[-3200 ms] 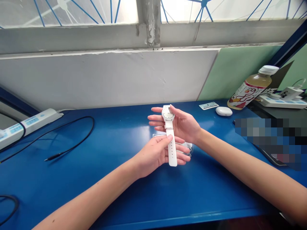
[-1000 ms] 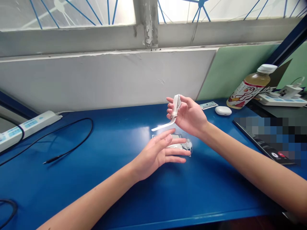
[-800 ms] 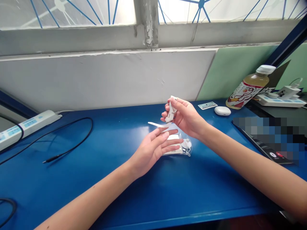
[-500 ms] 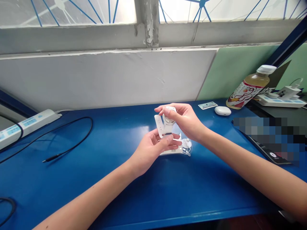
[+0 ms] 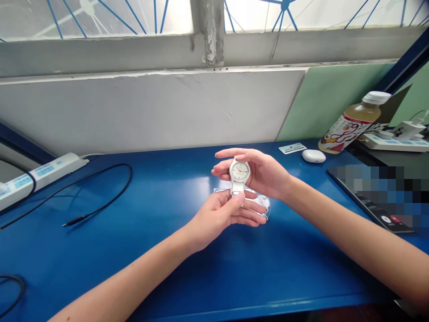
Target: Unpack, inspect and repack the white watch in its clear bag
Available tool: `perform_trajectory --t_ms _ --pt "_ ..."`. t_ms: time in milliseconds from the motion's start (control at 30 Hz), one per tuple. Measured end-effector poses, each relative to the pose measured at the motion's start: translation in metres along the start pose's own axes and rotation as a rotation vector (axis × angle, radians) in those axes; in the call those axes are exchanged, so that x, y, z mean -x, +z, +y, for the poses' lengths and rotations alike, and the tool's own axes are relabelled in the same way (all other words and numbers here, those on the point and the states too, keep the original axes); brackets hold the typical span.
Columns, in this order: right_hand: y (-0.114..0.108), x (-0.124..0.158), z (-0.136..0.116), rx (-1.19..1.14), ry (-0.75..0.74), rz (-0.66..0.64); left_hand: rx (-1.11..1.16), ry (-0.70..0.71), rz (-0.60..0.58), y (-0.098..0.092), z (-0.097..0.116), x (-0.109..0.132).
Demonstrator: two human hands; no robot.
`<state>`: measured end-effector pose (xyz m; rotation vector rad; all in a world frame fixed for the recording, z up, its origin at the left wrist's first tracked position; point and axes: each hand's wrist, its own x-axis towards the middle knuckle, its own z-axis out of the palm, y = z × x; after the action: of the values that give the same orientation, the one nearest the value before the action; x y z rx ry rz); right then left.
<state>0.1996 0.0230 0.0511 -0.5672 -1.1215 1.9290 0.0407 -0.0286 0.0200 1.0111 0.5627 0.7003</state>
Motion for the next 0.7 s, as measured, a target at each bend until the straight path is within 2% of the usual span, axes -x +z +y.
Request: perform_trajectory --t_ms 200,533,700 --pt "0.0036 0.0020 -0.0006 -0.078 0.059 -0.115 0.034 -0.040 -0.104 -0.0018 -0.0022 0.0012" --pt "0.0003 0.0014 -0.0016 -0.032 0.003 -0.136 -0.015 -0.039 0.032 0.0006 0.0010 -0.0006" --pt "0.0007 0.0012 -0.0028 0.019 -0.015 -0.101 -0.011 -0.035 0.120 0.0007 0.0012 -0.0016"
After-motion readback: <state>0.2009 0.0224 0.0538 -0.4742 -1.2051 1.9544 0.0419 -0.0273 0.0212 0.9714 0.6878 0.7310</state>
